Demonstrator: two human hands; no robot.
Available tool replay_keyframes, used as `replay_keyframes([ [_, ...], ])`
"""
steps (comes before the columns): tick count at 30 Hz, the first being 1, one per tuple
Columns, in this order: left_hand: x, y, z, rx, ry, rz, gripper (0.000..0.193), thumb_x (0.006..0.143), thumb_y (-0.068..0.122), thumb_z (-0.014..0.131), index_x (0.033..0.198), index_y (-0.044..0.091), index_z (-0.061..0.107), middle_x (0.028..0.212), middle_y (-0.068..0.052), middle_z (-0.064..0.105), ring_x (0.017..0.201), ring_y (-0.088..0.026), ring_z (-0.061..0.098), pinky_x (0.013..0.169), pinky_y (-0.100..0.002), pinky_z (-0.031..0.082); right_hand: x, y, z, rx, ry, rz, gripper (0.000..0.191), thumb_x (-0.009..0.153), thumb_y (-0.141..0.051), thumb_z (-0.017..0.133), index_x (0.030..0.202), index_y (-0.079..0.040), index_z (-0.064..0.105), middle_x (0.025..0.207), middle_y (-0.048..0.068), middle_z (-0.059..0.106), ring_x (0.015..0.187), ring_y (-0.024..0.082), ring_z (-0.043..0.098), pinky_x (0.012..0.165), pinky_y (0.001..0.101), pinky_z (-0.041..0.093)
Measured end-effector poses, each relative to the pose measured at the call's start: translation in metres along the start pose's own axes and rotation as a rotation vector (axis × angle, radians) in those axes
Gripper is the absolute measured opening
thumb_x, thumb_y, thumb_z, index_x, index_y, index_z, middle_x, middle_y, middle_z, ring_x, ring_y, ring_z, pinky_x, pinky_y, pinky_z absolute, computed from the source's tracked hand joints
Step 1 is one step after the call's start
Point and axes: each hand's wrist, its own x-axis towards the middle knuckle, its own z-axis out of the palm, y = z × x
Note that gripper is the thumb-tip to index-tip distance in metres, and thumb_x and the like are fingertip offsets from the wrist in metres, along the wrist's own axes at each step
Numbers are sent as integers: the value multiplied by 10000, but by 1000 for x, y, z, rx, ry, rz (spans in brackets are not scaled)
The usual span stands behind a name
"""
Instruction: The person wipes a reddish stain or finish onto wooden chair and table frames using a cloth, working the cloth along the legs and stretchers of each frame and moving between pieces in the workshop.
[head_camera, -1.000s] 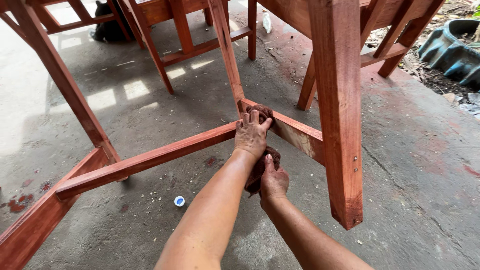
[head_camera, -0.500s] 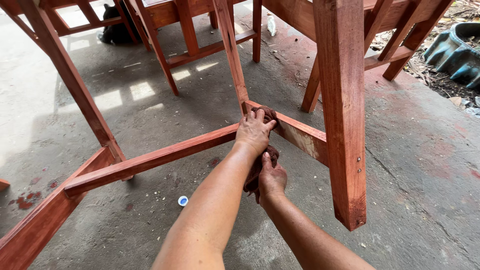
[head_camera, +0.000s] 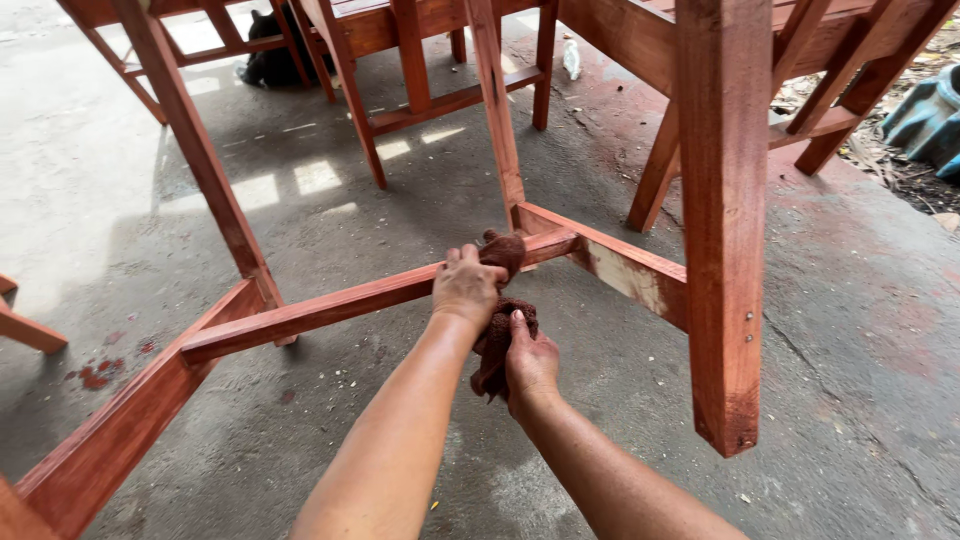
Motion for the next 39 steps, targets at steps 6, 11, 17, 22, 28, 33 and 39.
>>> replay_keyframes([
  [6,-39,-67,-9,-42,175,-165,271,811,163,694,950,347,835,1162,-101,616,1178,-341,569,994,-403,516,-17,8,25,-49,-133,-52,367,1007,-354,612,1088,-17,732,930,50,754,795,170,664,716,340,548],
  [11,-61,-90,-32,-285,162,-421,220,823,190,746,1022,269,795,1142,-115,636,1060,-316,644,971,-433,543,-26,-5,43,13,-201,-102,387,995,-394,593,1176,-70,699,1076,46,736,978,156,666,883,327,548],
  [17,-38,-91,-52,-306,391,-518,202,868,301,721,931,114,760,1183,-122,547,1143,-320,569,982,-448,502,-32,-55,52,51,-369,-248,422,888,-276,721,1255,-91,626,1188,43,689,1087,146,656,993,352,518],
  [22,-14,-91,-64,-492,421,-507,313,861,283,682,1103,84,685,1255,-103,575,1270,-298,508,1102,-481,417,-29,-80,57,-5,-535,-385,537,720,36,720,1231,-60,588,1131,62,689,1065,209,680,966,370,571],
  [28,-9,-76,-85,-1367,-46,-164,403,826,332,765,1197,196,690,1255,-55,728,1232,-235,644,1118,-457,370,-18,-97,53,79,-490,-396,480,733,57,642,1198,-59,622,1097,53,689,1017,197,674,874,335,573],
  [33,-9,-68,-97,-893,-19,-51,329,782,213,850,1091,146,761,1046,-34,800,998,-193,745,957,-369,607,-15,-124,53,120,-468,-384,345,769,20,678,1106,-46,644,1025,62,729,964,223,695,860,369,581],
  [39,0,-78,-100,-670,122,-120,181,919,221,709,1058,144,796,925,-18,797,842,-120,733,821,-325,576,-23,-138,48,157,-349,-384,309,879,-176,763,1160,-117,649,1092,1,726,1053,171,673,942,358,556],
])
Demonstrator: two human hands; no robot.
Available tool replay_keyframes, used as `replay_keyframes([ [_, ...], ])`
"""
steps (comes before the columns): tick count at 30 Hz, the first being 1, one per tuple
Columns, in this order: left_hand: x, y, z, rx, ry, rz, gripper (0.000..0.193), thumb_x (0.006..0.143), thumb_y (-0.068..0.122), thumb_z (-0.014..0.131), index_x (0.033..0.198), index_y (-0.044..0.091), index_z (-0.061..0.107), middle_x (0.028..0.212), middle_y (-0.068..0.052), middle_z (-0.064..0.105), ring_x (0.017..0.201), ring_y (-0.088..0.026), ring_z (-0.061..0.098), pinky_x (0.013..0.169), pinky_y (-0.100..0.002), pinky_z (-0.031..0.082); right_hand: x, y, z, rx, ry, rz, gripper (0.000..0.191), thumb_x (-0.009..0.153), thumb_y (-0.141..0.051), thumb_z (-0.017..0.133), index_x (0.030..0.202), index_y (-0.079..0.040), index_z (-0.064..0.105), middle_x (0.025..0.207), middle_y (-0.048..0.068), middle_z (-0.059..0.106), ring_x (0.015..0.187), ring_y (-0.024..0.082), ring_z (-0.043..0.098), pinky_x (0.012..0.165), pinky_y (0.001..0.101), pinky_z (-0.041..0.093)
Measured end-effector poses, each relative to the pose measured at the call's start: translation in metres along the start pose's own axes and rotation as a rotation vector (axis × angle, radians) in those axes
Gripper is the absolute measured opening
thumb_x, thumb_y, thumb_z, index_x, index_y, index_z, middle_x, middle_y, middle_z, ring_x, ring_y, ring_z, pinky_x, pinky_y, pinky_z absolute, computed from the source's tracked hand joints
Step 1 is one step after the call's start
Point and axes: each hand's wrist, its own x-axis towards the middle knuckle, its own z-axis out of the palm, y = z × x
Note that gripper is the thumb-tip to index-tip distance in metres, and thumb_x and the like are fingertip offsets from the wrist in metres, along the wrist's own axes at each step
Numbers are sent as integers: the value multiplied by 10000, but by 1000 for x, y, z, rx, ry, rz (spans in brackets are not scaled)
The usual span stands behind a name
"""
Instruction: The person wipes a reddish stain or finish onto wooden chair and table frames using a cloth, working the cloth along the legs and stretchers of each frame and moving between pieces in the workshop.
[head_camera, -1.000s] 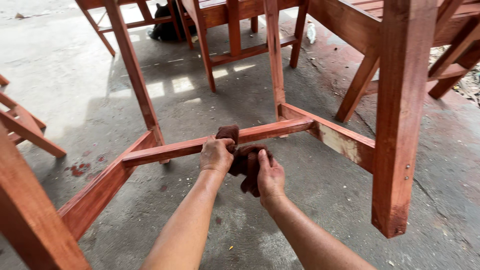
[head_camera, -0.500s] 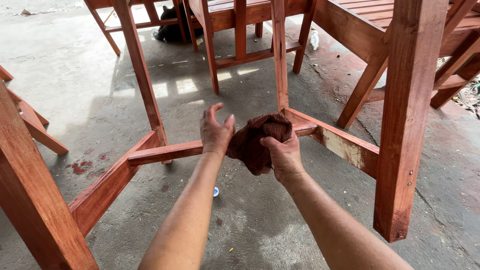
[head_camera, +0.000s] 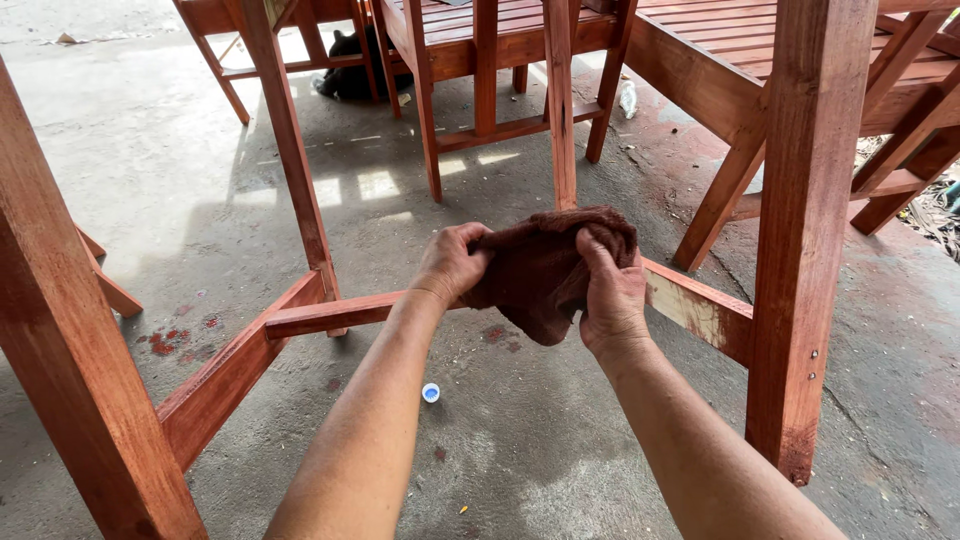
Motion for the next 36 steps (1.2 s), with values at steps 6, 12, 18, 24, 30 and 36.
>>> replay_keyframes([
  [6,-1,-4,-1,-615,-60,23,328,958,363,701,1098,69,739,971,-53,789,863,-140,700,843,-369,597,16,-8,-4,88,-11,-102,321,906,-316,777,1167,-146,697,1129,-13,743,1070,155,677,970,359,575],
  [12,-11,-4,8,-151,-259,-30,601,726,290,944,1208,114,631,1096,-34,711,989,-162,645,929,-372,491,24,-21,-8,149,47,-173,344,909,-327,802,1160,-114,703,1114,21,746,1011,187,714,904,378,629],
  [18,-18,-20,7,-122,-566,-463,198,747,123,787,936,78,752,839,-111,768,806,-334,760,782,-436,615,16,-24,-25,133,238,-36,337,861,-342,742,1149,-189,659,1087,6,742,992,201,722,825,417,645],
  [24,-26,-21,24,-1272,-391,-357,216,839,156,800,1012,38,746,961,-125,796,895,-267,751,854,-406,637,13,26,-74,-306,310,175,317,904,-156,736,1208,-78,688,1151,79,755,1029,235,730,877,384,604],
  [30,-36,5,85,-1437,-498,-326,339,791,72,771,1123,129,735,1040,-58,776,943,-217,752,889,-415,621,-10,96,-122,-189,291,555,333,814,50,585,1132,49,684,964,182,747,808,334,750,712,477,628],
  [36,-29,19,174,-1223,-445,-476,281,924,213,704,1174,85,704,1013,-67,737,891,-223,693,824,-405,569,-11,113,-158,-260,243,695,327,818,48,564,1124,64,678,892,198,732,747,339,729,659,484,616],
])
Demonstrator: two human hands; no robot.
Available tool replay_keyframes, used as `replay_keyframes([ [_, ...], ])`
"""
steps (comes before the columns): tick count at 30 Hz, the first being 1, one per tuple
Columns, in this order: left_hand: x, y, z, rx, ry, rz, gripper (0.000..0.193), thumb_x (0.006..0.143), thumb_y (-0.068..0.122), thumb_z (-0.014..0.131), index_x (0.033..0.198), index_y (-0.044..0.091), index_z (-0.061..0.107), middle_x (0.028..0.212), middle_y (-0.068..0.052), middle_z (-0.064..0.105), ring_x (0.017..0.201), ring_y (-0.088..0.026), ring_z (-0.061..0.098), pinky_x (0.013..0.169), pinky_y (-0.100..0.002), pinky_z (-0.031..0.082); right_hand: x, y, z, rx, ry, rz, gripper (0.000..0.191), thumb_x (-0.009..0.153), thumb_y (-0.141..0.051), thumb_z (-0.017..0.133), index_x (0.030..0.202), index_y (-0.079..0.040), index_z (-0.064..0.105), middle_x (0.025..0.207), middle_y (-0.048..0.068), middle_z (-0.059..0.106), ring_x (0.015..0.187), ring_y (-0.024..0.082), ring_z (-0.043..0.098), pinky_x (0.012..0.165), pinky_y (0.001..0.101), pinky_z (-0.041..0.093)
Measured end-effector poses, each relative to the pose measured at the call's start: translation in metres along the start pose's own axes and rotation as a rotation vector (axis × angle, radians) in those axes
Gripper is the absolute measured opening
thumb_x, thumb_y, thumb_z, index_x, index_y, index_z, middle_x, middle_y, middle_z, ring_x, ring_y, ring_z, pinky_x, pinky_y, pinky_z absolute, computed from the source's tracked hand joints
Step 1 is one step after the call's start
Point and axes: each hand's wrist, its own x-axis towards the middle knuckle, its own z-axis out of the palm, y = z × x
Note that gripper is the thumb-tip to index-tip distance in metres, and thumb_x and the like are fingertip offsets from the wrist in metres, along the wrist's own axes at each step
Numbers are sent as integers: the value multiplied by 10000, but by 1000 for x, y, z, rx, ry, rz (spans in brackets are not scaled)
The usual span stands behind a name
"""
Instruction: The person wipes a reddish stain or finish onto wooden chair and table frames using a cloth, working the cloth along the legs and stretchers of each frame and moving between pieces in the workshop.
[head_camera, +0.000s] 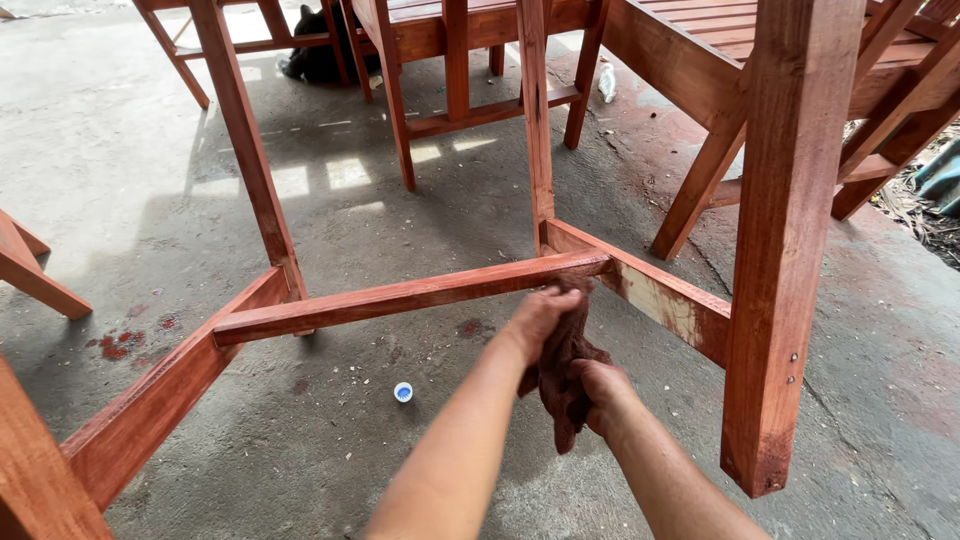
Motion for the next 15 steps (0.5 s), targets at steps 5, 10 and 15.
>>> replay_keyframes([
  [5,52,-41,40,446,146,62,318,962,239,608,1218,66,681,1197,-173,682,1105,-301,628,974,-399,501,16,1,-23,-26,102,-139,348,794,82,591,1122,-16,656,867,158,703,688,303,668,592,449,553],
  [10,77,-60,59,507,459,192,419,957,229,589,1334,47,618,1387,-254,619,1281,-365,576,1088,-389,446,22,-9,-41,-5,140,-127,266,835,6,673,1097,10,723,906,148,740,711,276,696,588,414,554],
  [15,88,-54,44,1158,551,517,361,975,228,541,1282,93,673,1346,-204,637,1234,-392,588,1041,-425,470,23,-13,-29,-29,113,-159,338,777,76,629,1085,-28,719,921,114,772,753,253,745,655,395,605],
])
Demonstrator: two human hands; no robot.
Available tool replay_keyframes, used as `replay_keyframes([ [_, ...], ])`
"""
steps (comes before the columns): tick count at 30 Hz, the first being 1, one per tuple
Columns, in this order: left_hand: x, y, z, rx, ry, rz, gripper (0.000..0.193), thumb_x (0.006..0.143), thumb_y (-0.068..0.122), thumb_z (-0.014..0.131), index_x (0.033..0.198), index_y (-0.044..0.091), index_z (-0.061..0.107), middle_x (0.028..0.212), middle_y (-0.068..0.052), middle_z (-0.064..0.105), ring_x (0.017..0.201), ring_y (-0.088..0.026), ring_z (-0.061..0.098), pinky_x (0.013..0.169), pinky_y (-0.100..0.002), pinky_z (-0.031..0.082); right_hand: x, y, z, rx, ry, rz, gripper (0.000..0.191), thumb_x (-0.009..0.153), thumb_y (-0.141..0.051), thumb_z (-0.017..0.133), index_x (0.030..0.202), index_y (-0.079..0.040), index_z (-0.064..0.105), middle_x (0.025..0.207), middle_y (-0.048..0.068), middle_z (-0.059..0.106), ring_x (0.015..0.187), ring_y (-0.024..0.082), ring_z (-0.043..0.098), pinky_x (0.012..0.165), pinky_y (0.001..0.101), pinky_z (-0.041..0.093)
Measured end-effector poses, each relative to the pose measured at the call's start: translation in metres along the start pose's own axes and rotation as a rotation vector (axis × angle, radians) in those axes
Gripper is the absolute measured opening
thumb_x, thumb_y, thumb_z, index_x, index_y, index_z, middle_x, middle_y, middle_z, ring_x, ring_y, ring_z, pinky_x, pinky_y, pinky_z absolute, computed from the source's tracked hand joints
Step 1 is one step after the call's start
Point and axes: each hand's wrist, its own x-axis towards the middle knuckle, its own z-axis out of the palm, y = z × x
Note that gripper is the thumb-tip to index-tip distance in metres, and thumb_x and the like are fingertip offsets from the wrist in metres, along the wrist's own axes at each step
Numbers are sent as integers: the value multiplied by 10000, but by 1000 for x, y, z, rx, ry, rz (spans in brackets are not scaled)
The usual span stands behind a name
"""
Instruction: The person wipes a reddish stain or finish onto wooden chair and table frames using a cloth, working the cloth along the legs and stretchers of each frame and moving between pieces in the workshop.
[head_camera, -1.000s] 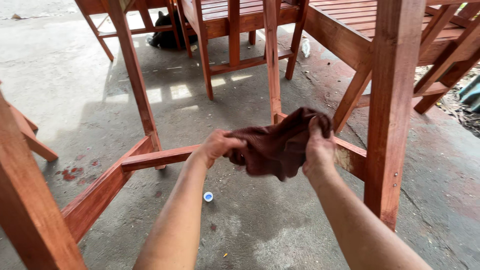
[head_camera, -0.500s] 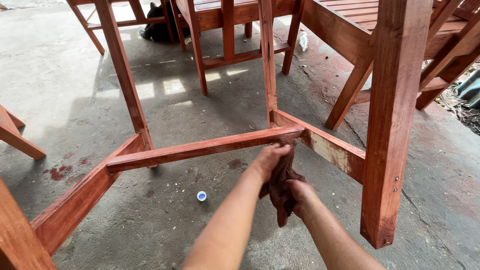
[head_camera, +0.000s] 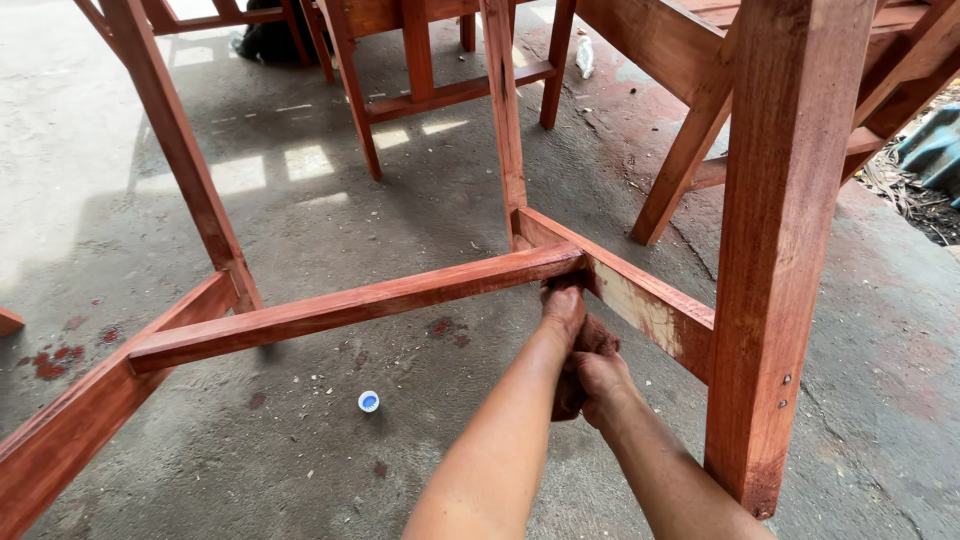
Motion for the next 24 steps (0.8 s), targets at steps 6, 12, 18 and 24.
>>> replay_keyframes([
  [6,11,-5,-4,-62,-258,-215,371,944,229,568,1273,87,666,1352,-223,616,1249,-403,571,1055,-429,462,-5,-15,1,-38,24,5,313,780,63,614,1078,37,707,918,192,714,715,335,665,622,483,512],
  [12,3,3,-16,-139,-329,-233,385,914,229,595,1264,82,659,1357,-242,596,1265,-415,554,1069,-433,454,-38,-22,19,72,165,-65,385,726,64,645,1102,-15,675,990,125,728,804,275,724,718,437,613],
  [18,-15,10,-18,-145,-355,-209,403,883,230,623,1255,77,652,1362,-262,575,1280,-426,537,1083,-438,446,-72,-26,27,202,223,-183,358,771,-11,697,1125,-64,695,1035,75,740,847,228,723,736,396,611],
  [24,-20,38,-16,-53,-148,-66,393,956,257,568,1305,80,599,1421,-245,536,1318,-438,509,1133,-515,372,-78,-34,23,241,245,-212,312,889,-299,756,1168,-179,686,1039,-2,728,819,131,680,683,366,569],
])
